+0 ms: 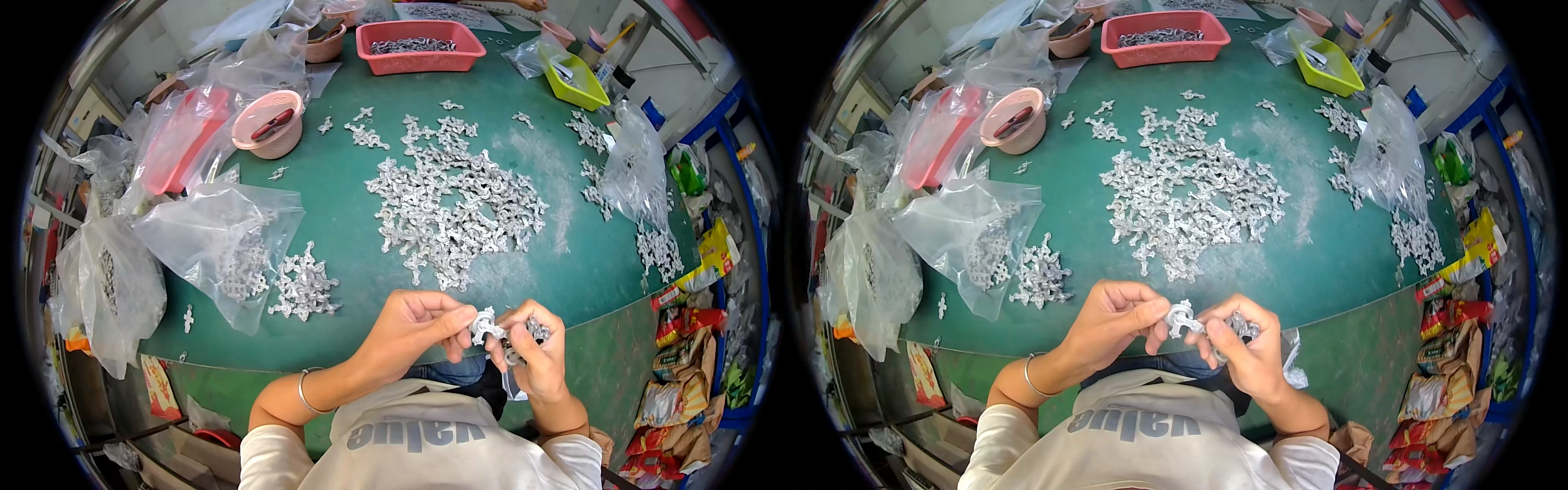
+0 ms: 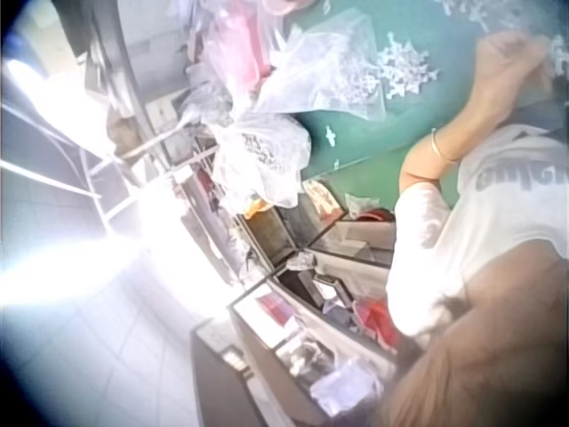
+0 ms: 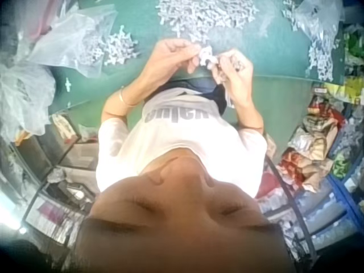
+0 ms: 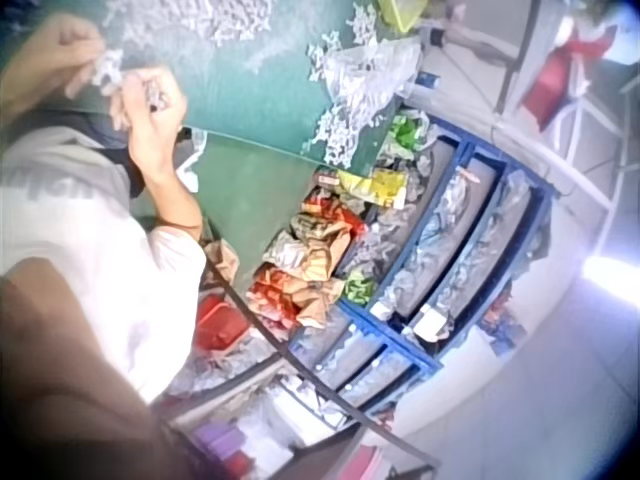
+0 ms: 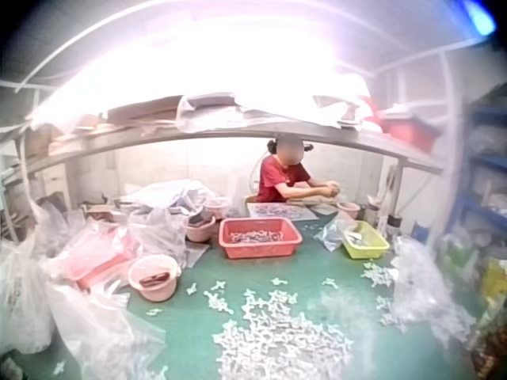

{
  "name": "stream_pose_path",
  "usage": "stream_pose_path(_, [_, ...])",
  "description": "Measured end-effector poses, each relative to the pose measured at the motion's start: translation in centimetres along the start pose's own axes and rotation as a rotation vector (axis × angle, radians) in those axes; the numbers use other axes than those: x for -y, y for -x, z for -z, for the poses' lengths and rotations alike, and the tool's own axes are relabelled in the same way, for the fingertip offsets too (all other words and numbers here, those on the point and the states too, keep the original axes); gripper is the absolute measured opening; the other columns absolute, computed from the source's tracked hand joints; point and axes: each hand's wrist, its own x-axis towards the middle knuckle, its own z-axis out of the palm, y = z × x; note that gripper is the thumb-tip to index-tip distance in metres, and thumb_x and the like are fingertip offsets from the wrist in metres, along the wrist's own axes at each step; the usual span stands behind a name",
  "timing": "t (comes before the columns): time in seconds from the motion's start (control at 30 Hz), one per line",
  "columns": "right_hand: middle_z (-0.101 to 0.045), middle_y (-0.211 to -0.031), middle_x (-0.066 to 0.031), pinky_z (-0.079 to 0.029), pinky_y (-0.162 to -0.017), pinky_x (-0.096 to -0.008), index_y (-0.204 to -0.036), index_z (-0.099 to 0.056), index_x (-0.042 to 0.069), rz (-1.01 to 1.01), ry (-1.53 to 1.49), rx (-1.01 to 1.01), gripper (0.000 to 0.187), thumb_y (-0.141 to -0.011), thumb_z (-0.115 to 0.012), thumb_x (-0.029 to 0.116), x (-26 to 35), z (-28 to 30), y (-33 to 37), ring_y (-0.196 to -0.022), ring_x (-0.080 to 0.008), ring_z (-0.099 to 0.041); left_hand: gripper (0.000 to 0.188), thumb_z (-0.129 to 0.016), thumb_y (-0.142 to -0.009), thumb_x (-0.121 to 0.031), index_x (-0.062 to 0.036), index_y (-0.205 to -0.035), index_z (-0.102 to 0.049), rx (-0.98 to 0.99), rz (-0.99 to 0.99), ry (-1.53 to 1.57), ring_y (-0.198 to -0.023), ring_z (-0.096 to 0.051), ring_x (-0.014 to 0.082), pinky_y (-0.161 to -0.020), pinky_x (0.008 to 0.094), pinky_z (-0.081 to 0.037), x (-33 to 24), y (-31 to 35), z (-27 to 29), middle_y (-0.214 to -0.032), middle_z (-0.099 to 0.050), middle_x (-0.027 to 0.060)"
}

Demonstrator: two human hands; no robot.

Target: The person assembles small metal crosses by hand, picking up components from a table, fitting them together, and placing the finished crosses back onto the table surface.

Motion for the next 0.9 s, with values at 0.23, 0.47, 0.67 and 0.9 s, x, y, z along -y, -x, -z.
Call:
stream_pose_path(0.23, [-0.061,-0.074,-0.0125,-0.04,-0.045,-0.0202,-0.084,-0.054,-0.003,-0.011,0.099,-0.005,0.014,-0.084,-0.054,0.011,-0.5,0.5,0.0,-0.055,-0.0095,-0.051,0.018,-0.056,-0.084,-0.014,0.003,-0.08,-0.059,-0.041,-0.011,-0.072,-0.055,-0.053,0.0108,-0.051,0.0223,-0.043,0.2,-0.2,0.1,-0.068,-0.059,0.0064])
stream_pose_path(0.47, [-0.059,-0.068,-0.0041,-0.043,-0.059,-0.0241,-0.087,-0.061,-0.002,-0.017,0.733,-0.144,0.014,-0.076,-0.061,0.007,-0.7,5.5,-3.5,-0.062,-0.0107,-0.053,0.015,-0.058,-0.083,-0.014,0.0006,-0.079,-0.059,-0.352,-0.109,-0.613,-0.055,-0.051,0.0074,-0.052,0.0198,-0.041,-0.4,1.3,6.3,-0.067,-0.057,0.003])
stream_pose_path(0.67, [-0.056,-0.077,-0.0137,-0.044,-0.064,-0.0388,-0.088,-0.06,0.003,0.187,1.478,-0.37,0.022,-0.07,-0.067,0.012,-2.2,9.5,-7.2,-0.074,-0.0324,-0.057,0.012,-0.061,-0.073,-0.003,0.0019,-0.081,-0.053,-0.727,-0.423,-1.65,-0.07,-0.049,0.0281,-0.064,0.0346,-0.04,-1.7,4.1,10.2,-0.08,-0.049,0.0136])
stream_pose_path(0.9, [-0.056,-0.066,-0.0113,-0.042,-0.051,-0.0348,-0.081,-0.058,0.0,0.385,1.341,-0.477,0.014,-0.076,-0.062,0.013,-3.3,10.4,-7.7,-0.056,-0.0251,-0.055,0.025,-0.061,-0.07,0.003,0.0005,-0.093,-0.053,-0.732,-0.595,-1.48,-0.084,-0.05,0.0274,-0.073,0.0339,-0.04,-0.4,3.4,7.7,-0.089,-0.05,0.0137])
